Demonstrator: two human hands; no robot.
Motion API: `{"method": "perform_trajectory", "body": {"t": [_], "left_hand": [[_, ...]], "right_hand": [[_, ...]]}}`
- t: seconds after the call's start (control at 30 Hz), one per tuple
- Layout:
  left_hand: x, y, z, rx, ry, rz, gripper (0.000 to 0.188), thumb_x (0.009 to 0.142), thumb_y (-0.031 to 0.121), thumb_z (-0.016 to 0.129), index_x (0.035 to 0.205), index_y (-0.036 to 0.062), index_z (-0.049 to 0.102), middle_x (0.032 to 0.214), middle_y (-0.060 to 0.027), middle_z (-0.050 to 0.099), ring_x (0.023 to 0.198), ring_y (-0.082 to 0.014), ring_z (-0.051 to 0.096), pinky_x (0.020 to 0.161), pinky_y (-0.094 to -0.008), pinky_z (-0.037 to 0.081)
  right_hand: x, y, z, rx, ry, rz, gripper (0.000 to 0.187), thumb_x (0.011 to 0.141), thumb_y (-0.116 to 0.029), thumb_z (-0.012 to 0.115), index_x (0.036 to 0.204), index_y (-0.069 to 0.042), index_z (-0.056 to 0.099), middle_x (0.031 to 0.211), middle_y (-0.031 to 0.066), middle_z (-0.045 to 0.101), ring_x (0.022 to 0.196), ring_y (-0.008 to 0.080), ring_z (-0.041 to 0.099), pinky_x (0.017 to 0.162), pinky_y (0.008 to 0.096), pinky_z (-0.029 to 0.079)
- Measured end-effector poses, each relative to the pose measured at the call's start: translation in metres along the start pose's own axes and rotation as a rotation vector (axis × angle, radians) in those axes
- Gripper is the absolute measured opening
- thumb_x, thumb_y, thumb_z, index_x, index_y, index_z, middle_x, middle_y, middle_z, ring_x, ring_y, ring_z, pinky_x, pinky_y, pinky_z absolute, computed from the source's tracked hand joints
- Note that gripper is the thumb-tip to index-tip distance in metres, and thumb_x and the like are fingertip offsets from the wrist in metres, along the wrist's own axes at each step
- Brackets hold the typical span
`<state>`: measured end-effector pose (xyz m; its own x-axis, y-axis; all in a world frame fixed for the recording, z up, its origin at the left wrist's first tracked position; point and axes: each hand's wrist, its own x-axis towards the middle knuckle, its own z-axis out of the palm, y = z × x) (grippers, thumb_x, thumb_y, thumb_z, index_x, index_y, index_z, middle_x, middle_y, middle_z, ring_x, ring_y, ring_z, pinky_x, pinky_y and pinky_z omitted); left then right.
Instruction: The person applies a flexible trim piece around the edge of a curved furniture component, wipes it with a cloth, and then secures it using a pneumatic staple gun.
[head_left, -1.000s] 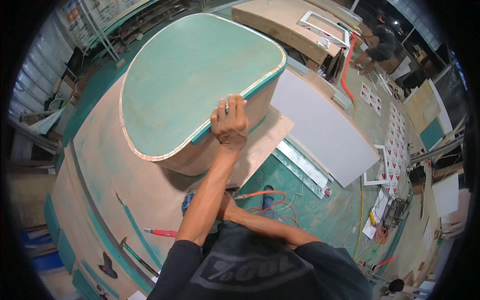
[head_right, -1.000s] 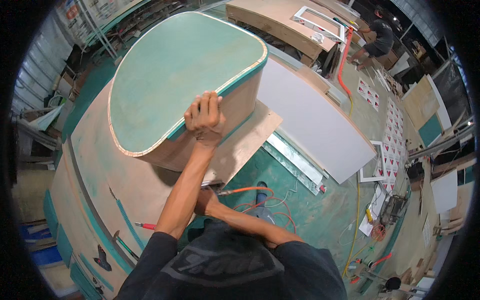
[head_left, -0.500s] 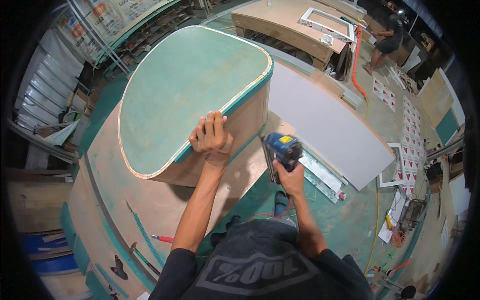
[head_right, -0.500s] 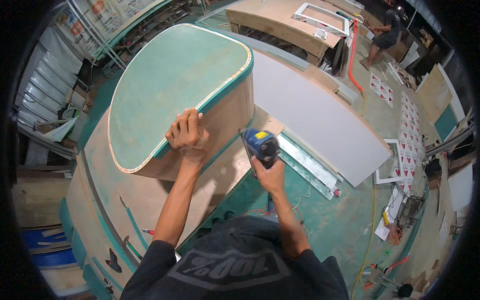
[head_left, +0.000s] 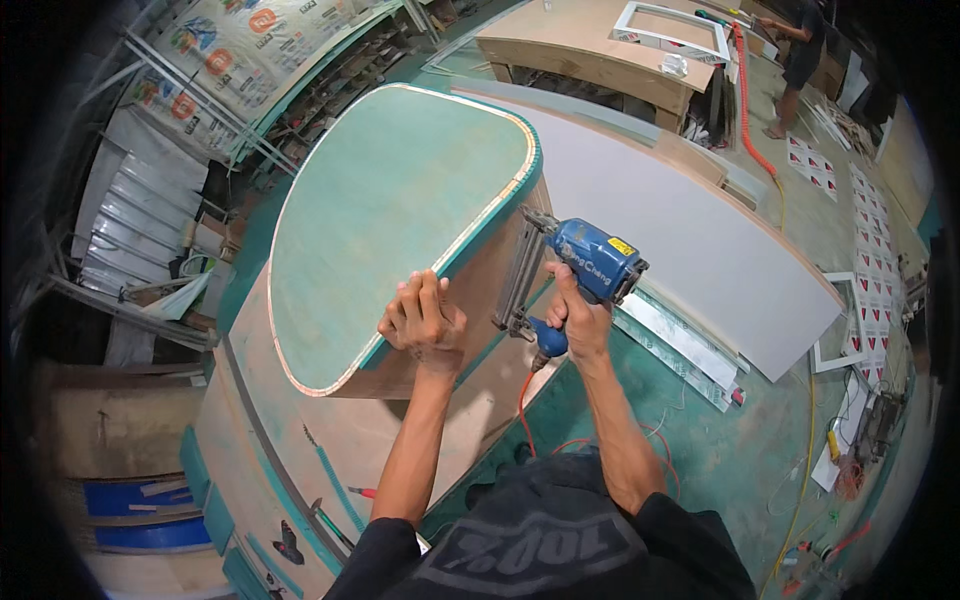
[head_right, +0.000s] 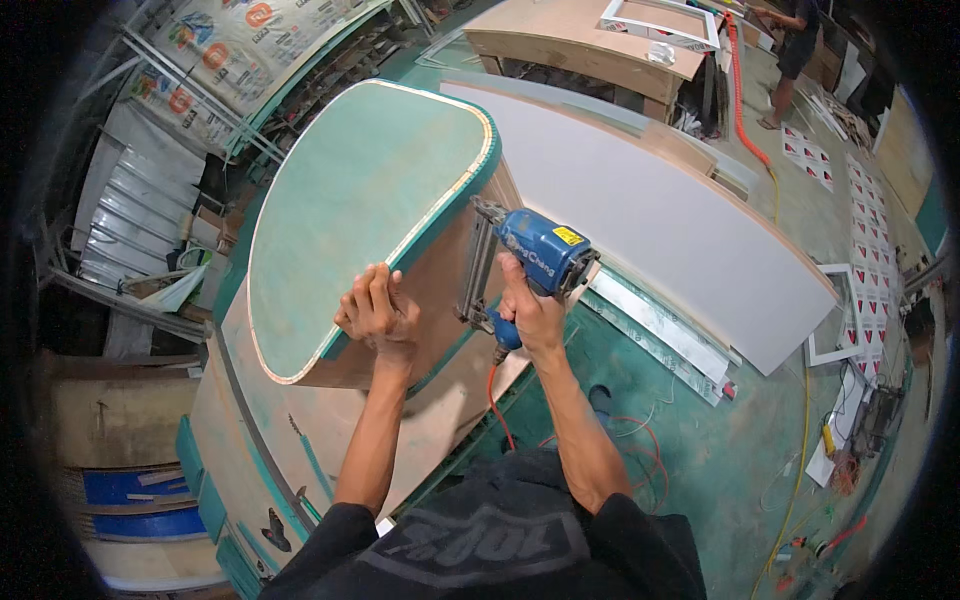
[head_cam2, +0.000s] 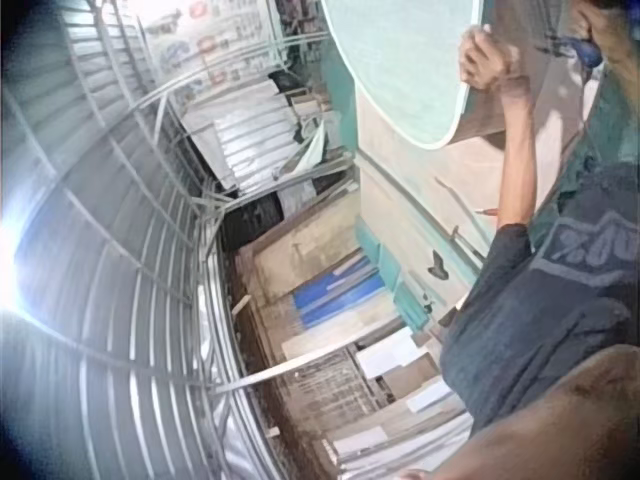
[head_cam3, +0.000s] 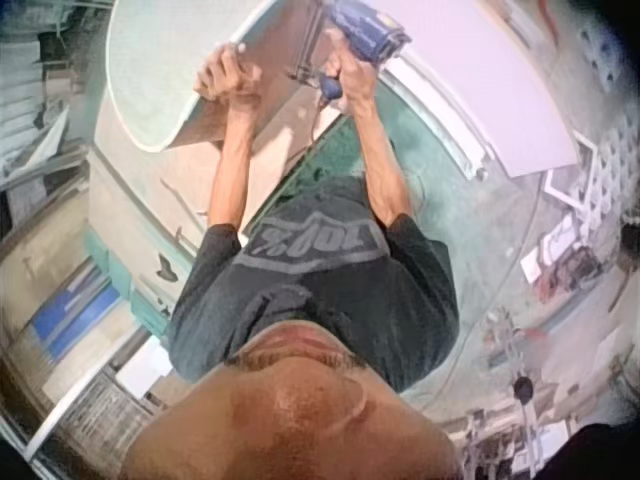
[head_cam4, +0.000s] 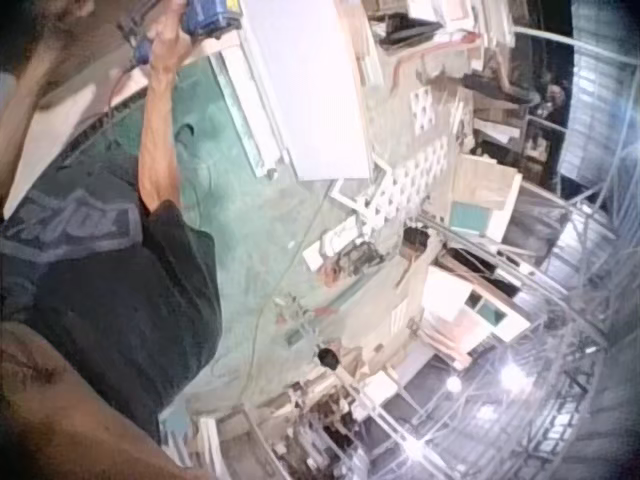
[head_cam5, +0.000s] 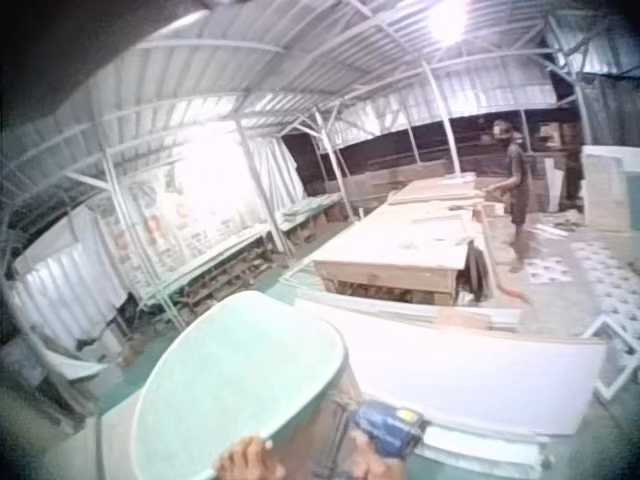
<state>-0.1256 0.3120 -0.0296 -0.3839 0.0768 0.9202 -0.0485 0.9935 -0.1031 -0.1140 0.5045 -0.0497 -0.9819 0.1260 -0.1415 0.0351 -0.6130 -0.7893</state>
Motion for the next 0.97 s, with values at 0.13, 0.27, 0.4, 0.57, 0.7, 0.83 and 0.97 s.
{"method": "perform_trajectory", "body": {"t": [0.13, 0.27, 0.4, 0.57, 0.7, 0.83, 0.97], "left_hand": [[0.000, 0.002, -0.002, 0.005, -0.013, -0.007, 0.016, 0.097, 0.026, 0.066, 0.100, 0.0134, 0.074, 0.097, 0.0027, 0.070, 0.089, -0.0188, 0.060, 0.083, -0.0342, 0.034], [-0.004, 0.002, -0.003, 0.009, -0.028, 0.000, 0.012, 0.093, 0.025, 0.070, 0.098, 0.0148, 0.073, 0.098, 0.0032, 0.070, 0.089, -0.0181, 0.059, 0.082, -0.0338, 0.035], [-0.003, 0.001, -0.002, 0.001, -0.025, 0.004, 0.012, 0.094, 0.026, 0.069, 0.099, 0.0151, 0.073, 0.099, 0.0034, 0.070, 0.088, -0.0180, 0.060, 0.082, -0.0339, 0.035], [-0.004, -0.003, 0.004, -0.019, -0.003, 0.022, 0.014, 0.095, 0.025, 0.068, 0.100, 0.0132, 0.074, 0.099, 0.0021, 0.070, 0.090, -0.0188, 0.062, 0.085, -0.0342, 0.034], [-0.002, 0.001, -0.004, -0.044, -0.045, -0.019, 0.014, 0.091, 0.023, 0.070, 0.100, 0.0128, 0.073, 0.100, 0.0012, 0.070, 0.091, -0.0194, 0.062, 0.085, -0.0347, 0.036], [0.003, -0.003, -0.009, -0.077, -0.088, -0.018, 0.015, 0.086, 0.020, 0.072, 0.100, 0.0130, 0.072, 0.101, 0.0011, 0.070, 0.093, -0.0196, 0.063, 0.084, -0.0350, 0.037], [-0.003, -0.003, -0.008, -0.082, -0.090, -0.046, 0.015, 0.094, 0.027, 0.070, 0.103, 0.0161, 0.073, 0.101, 0.0016, 0.070, 0.090, -0.0196, 0.063, 0.084, -0.0357, 0.039]], "right_hand": [[0.003, -0.002, -0.001, -0.036, -0.028, -0.018, 0.041, 0.097, -0.035, 0.069, 0.117, 0.001, 0.066, 0.057, -0.0037, 0.043, 0.049, 0.0082, 0.044, 0.050, 0.0263, 0.040], [0.007, 0.004, -0.002, -0.032, -0.023, 0.003, 0.039, 0.098, -0.034, 0.068, 0.117, 0.000, 0.066, 0.057, -0.0039, 0.042, 0.048, 0.0078, 0.042, 0.050, 0.0263, 0.040], [0.008, 0.014, -0.004, -0.064, -0.013, -0.046, 0.037, 0.099, -0.033, 0.067, 0.114, 0.000, 0.065, 0.057, -0.0039, 0.042, 0.048, 0.0076, 0.042, 0.050, 0.0262, 0.040], [0.006, 0.014, 0.000, 0.012, -0.016, -0.018, 0.034, 0.099, -0.032, 0.067, 0.114, -0.002, 0.065, 0.058, -0.0037, 0.043, 0.049, 0.0079, 0.043, 0.050, 0.0259, 0.041], [-0.009, 0.017, 0.002, -0.052, -0.038, -0.040, 0.033, 0.099, -0.032, 0.067, 0.115, -0.003, 0.065, 0.057, -0.0037, 0.043, 0.049, 0.0087, 0.044, 0.050, 0.0265, 0.041], [-0.021, 0.028, 0.000, -0.053, -0.039, 0.011, 0.032, 0.100, -0.030, 0.066, 0.115, -0.003, 0.065, 0.057, -0.0039, 0.043, 0.047, 0.0082, 0.043, 0.049, 0.0254, 0.039], [-0.027, 0.029, 0.001, -0.108, -0.071, -0.044, 0.034, 0.100, -0.032, 0.066, 0.117, -0.002, 0.064, 0.058, -0.0033, 0.043, 0.048, 0.0087, 0.043, 0.049, 0.0268, 0.039]]}}
